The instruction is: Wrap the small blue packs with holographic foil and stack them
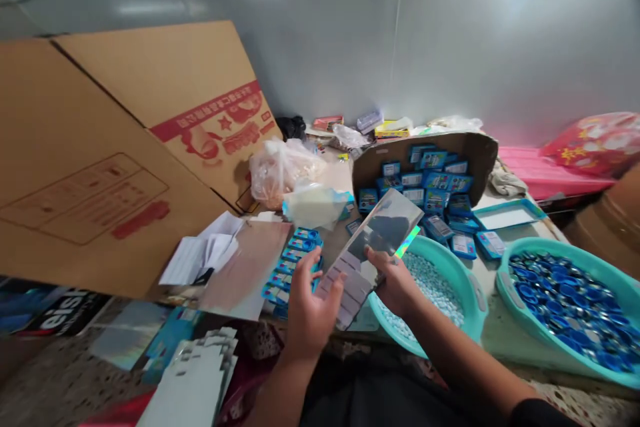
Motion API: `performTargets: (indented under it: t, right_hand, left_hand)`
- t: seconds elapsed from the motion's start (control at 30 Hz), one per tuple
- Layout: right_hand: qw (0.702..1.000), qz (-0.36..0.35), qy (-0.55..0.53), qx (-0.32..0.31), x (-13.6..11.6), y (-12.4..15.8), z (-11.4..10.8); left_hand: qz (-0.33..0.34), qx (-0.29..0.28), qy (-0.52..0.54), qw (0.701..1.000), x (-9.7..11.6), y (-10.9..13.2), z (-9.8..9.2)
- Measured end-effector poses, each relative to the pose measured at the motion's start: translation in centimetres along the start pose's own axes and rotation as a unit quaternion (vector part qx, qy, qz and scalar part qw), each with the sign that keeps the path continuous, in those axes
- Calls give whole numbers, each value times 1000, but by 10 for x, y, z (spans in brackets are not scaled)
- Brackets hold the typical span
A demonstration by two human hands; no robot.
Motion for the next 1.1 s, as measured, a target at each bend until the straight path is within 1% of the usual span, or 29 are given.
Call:
performTargets:
  t: [0.03,0.07,0.1,0.13,0.17,0.23,0.3,0.4,0.47,0.53,0.57,0.63,0.7,0.73,0.77,0.8,0.87,0.93,0.97,1.0,1.07,1.1]
  right_hand:
    - [1000,-5,-7,0,7,-3,8]
    - [1000,-11,-14,-7,13,-5,17]
    - [999,-19,-20,-20,18,-8,27]
    - [999,-27,-24,-36,21,-10,39]
    - [998,-35,-26,-50,23,-13,50]
    - [997,-38,-25,-67,26,-19,69]
    - [998,-23,-15,-55,31,-25,84]
    - [1000,-4,17,-4,40,-34,98]
    - [999,-9,40,27,48,-39,107]
    - [997,-4,63,32,56,-43,118]
    - [997,3,75,21,61,-44,125]
    - [994,21,101,-34,71,-44,141]
    - [986,34,129,-97,80,-40,156]
    - [983,35,141,-114,84,-39,160]
    - [981,34,151,-120,88,-38,162]
    - [980,28,161,-116,90,-38,163]
    - [978,9,182,-101,92,-39,161]
    - [973,-16,213,-91,90,-39,161]
    - [968,-28,231,-89,88,-39,161]
    - [963,-38,252,-91,85,-38,162]
    - [945,-45,300,-119,79,-33,167]
    - [933,-50,327,-139,76,-31,170]
  left_hand:
    - [-68,-18,40,997,-16,-5,-8]
    - [-121,-56,77,988,-28,-10,-13]
    - [-153,-97,107,978,-37,-13,-18]
    - [-166,-128,128,969,-42,-17,-24]
    - [-165,-145,140,965,-45,-20,-32]
    - [-153,-158,149,964,-52,-23,-48]
    - [-152,-167,162,961,-61,-20,-58]
    - [-174,-154,189,954,-73,-13,-70]
    - [-185,-152,213,947,-75,-10,-76]
    - [-181,-138,215,950,-76,-9,-85]
    - [-176,-112,201,957,-78,-11,-92]
    - [-170,-25,165,971,-84,-14,-110]
    - [-175,60,159,970,-95,-15,-126]
    - [-178,84,169,966,-100,-15,-131]
    - [-180,90,184,962,-104,-15,-134]
    - [-183,78,199,959,-107,-15,-135]
    - [-186,34,224,956,-109,-16,-135]
    - [-177,8,243,954,-106,-19,-138]
    - [-164,12,250,954,-103,-21,-142]
    - [-147,28,257,955,-99,-24,-146]
    - [-129,68,272,951,-95,-28,-153]
    - [-135,84,283,946,-96,-30,-154]
Point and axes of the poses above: each hand's wrist, its own y-axis away from the middle knuckle, its own z-axis out of the palm, x = y × z, the point moved 7 cm from there along -y, towards the middle knuckle, and after that the axes turned 2 degrees about -x, right-handed, at the moved point
